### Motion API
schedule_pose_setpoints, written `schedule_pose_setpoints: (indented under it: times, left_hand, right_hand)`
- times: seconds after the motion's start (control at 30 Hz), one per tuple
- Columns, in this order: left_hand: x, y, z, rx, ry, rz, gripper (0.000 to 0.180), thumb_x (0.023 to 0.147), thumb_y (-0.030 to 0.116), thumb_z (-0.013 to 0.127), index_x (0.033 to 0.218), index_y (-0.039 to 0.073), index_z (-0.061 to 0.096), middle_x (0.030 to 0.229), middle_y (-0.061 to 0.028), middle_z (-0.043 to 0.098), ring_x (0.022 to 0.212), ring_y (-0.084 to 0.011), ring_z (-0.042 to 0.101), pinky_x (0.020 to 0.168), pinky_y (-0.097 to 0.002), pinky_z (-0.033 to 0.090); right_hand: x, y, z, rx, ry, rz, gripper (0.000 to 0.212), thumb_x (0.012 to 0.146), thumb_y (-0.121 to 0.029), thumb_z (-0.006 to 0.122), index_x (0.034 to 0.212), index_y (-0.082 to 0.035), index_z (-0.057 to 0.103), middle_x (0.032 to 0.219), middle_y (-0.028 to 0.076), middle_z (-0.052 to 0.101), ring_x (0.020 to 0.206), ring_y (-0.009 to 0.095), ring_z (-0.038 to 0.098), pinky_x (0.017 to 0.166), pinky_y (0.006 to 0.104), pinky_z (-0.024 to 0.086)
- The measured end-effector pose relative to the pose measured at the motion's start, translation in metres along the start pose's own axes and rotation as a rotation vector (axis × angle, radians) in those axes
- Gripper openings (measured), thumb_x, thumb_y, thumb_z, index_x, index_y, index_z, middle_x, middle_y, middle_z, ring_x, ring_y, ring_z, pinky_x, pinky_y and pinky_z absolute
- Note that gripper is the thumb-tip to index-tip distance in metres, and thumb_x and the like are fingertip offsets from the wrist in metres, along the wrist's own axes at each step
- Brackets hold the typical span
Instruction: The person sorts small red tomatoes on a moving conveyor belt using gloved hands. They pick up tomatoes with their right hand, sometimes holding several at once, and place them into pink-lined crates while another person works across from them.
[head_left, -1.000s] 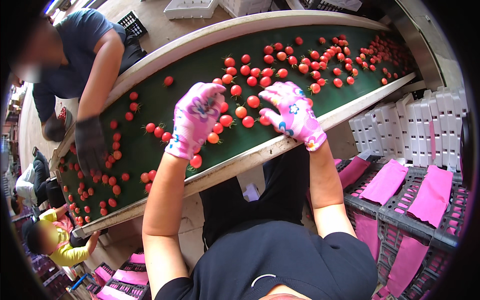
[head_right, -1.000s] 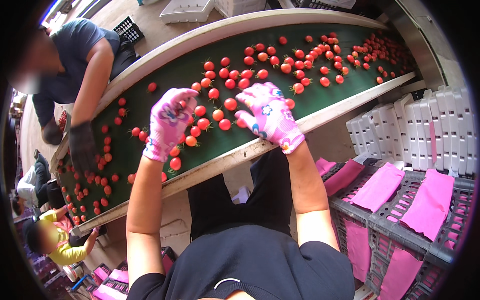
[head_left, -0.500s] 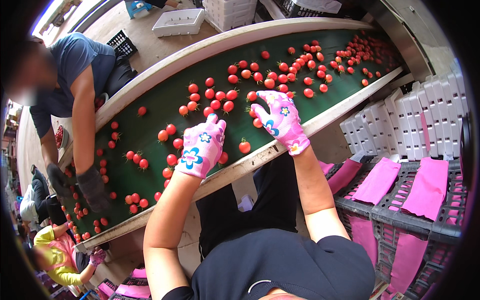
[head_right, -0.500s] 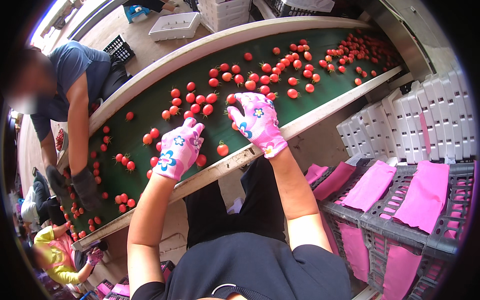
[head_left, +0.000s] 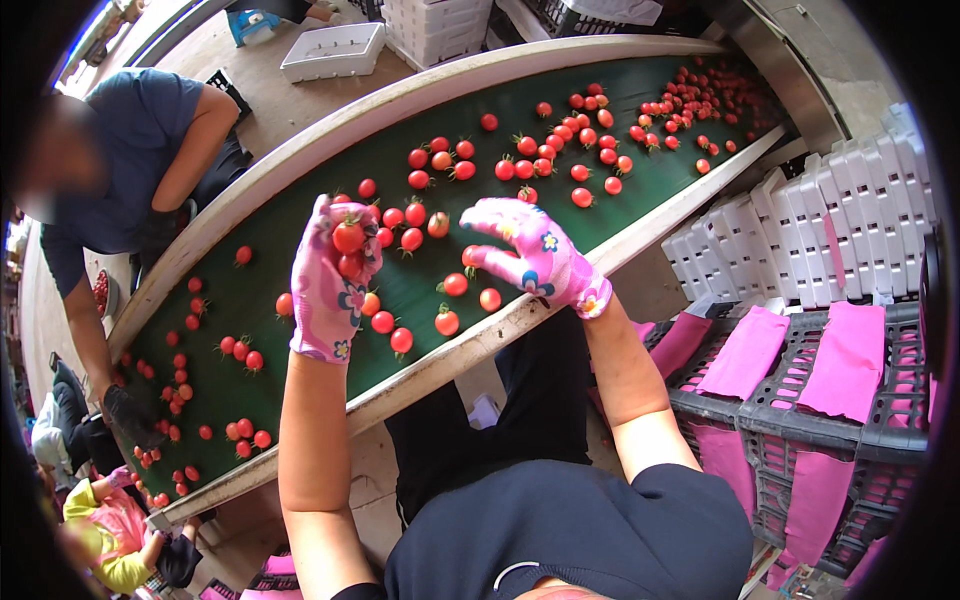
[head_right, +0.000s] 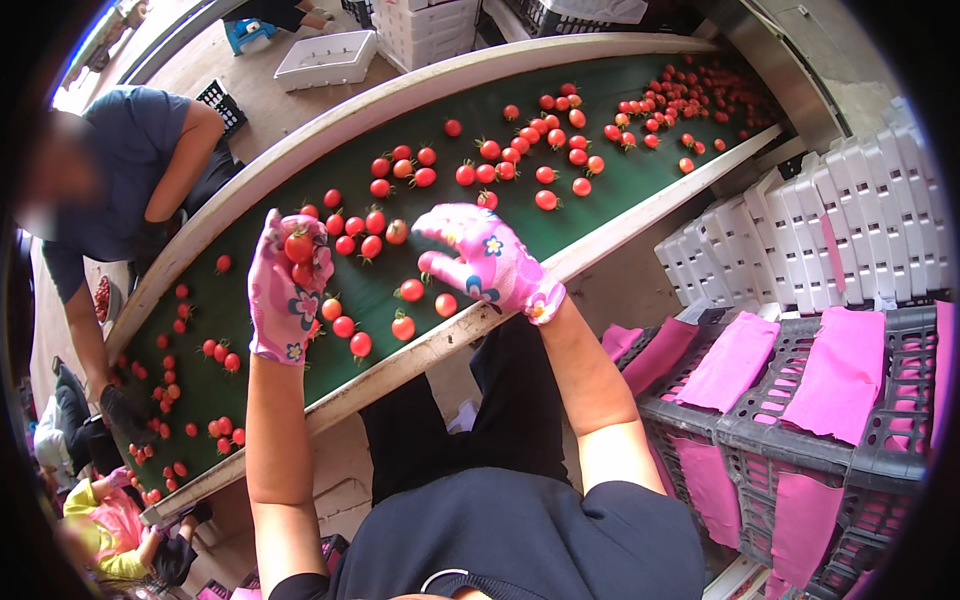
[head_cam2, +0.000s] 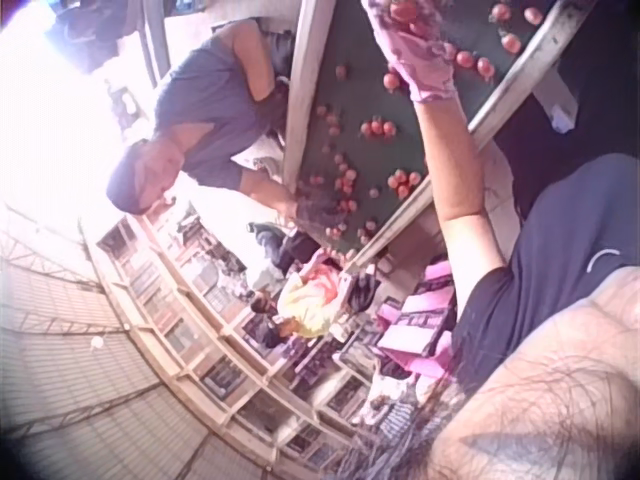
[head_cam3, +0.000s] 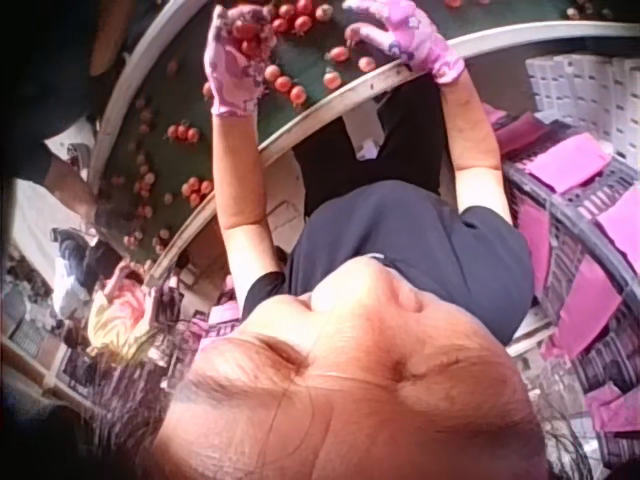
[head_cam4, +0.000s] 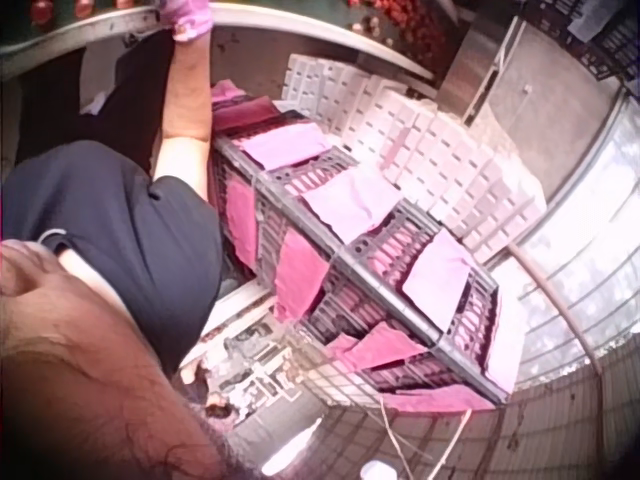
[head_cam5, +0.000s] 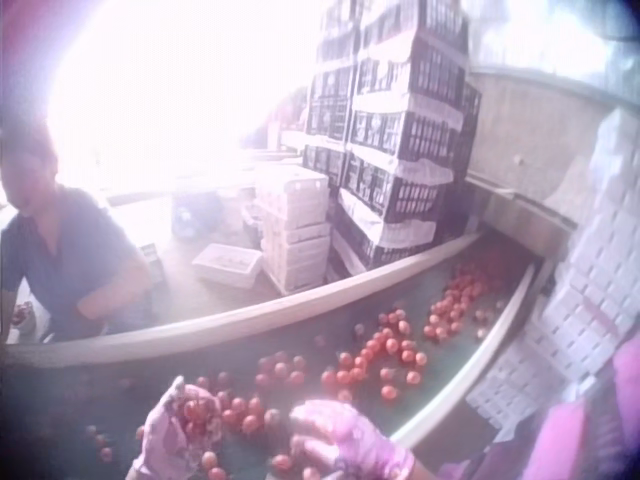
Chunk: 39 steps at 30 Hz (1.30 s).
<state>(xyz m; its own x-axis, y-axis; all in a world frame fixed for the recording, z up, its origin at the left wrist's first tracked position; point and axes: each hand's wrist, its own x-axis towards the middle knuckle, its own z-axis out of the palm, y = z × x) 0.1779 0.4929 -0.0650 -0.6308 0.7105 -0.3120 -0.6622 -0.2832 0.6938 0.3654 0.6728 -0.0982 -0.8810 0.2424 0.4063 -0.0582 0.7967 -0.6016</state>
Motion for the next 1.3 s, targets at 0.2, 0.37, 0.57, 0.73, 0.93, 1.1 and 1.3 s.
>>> schedule_pose_setpoints:
  times: [0.2,0.37,0.57,0.73,0.93,1.1,1.3]
  left_hand:
    - [-0.003,-0.006,-0.001,-0.181,-0.058,-0.039,0.040,0.101,0.039,0.049,0.083,0.005,0.059,0.085,-0.0130,0.062,0.069,-0.0226,0.057,0.054,-0.0283,0.042]
    - [-0.001,-0.004,-0.011,-0.197,-0.122,-0.004,0.037,0.100,0.036,0.050,0.079,0.006,0.055,0.085,-0.0126,0.060,0.069,-0.0213,0.055,0.051,-0.0269,0.041]
    - [0.003,-0.013,-0.012,-0.012,-0.126,0.035,0.024,0.099,0.024,0.052,0.103,0.003,0.061,0.092,-0.0107,0.059,0.069,-0.0167,0.055,0.054,-0.0255,0.044]
    - [-0.002,-0.019,-0.007,0.227,-0.128,-0.018,0.040,0.097,0.017,0.056,0.134,0.004,0.048,0.105,-0.0061,0.060,0.076,-0.0113,0.058,0.060,-0.0224,0.046]
    - [-0.005,-0.020,-0.005,0.376,-0.150,-0.109,0.034,0.097,0.023,0.056,0.128,0.010,0.057,0.113,-0.0035,0.060,0.085,-0.0107,0.059,0.067,-0.0238,0.046]
    - [0.001,-0.023,-0.003,0.161,-0.133,-0.178,0.040,0.100,0.036,0.052,0.132,0.012,0.054,0.115,-0.0016,0.062,0.090,-0.0113,0.063,0.067,-0.0256,0.052]
    - [0.005,-0.019,-0.015,-0.056,-0.108,-0.064,0.035,0.101,0.029,0.050,0.124,0.004,0.056,0.113,-0.0101,0.064,0.090,-0.0205,0.065,0.063,-0.0245,0.052]
  right_hand:
    - [0.003,0.024,0.011,-0.626,-0.086,0.389,0.073,0.087,-0.041,0.067,0.145,-0.005,0.042,0.150,0.022,0.036,0.141,0.043,0.028,0.115,0.0467,0.027]
    - [0.010,0.010,-0.002,0.128,-0.182,-0.026,0.044,0.084,-0.025,0.073,0.122,-0.005,0.063,0.130,0.017,0.059,0.132,0.037,0.045,0.113,0.0447,0.032]
    - [0.032,0.044,-0.006,-0.248,0.228,0.133,0.034,0.084,-0.019,0.072,0.113,-0.001,0.066,0.109,0.015,0.068,0.106,0.031,0.062,0.092,0.0398,0.049]
    - [0.057,0.051,0.009,-0.713,-0.031,0.137,0.029,0.081,-0.022,0.066,0.108,-0.009,0.064,0.096,0.009,0.066,0.096,0.029,0.060,0.083,0.0426,0.048]
    - [0.076,0.044,0.034,-0.543,0.018,0.058,0.023,0.079,-0.020,0.065,0.100,-0.012,0.067,0.094,0.010,0.066,0.094,0.029,0.061,0.083,0.0428,0.048]
    - [0.079,-0.019,0.043,0.041,0.073,-0.137,0.046,0.079,-0.027,0.075,0.118,-0.006,0.064,0.117,0.014,0.065,0.111,0.035,0.059,0.097,0.0430,0.045]
    - [0.067,-0.013,0.025,-0.175,0.042,-0.218,0.070,0.082,-0.044,0.070,0.135,-0.003,0.049,0.131,0.018,0.052,0.130,0.040,0.042,0.110,0.0479,0.033]
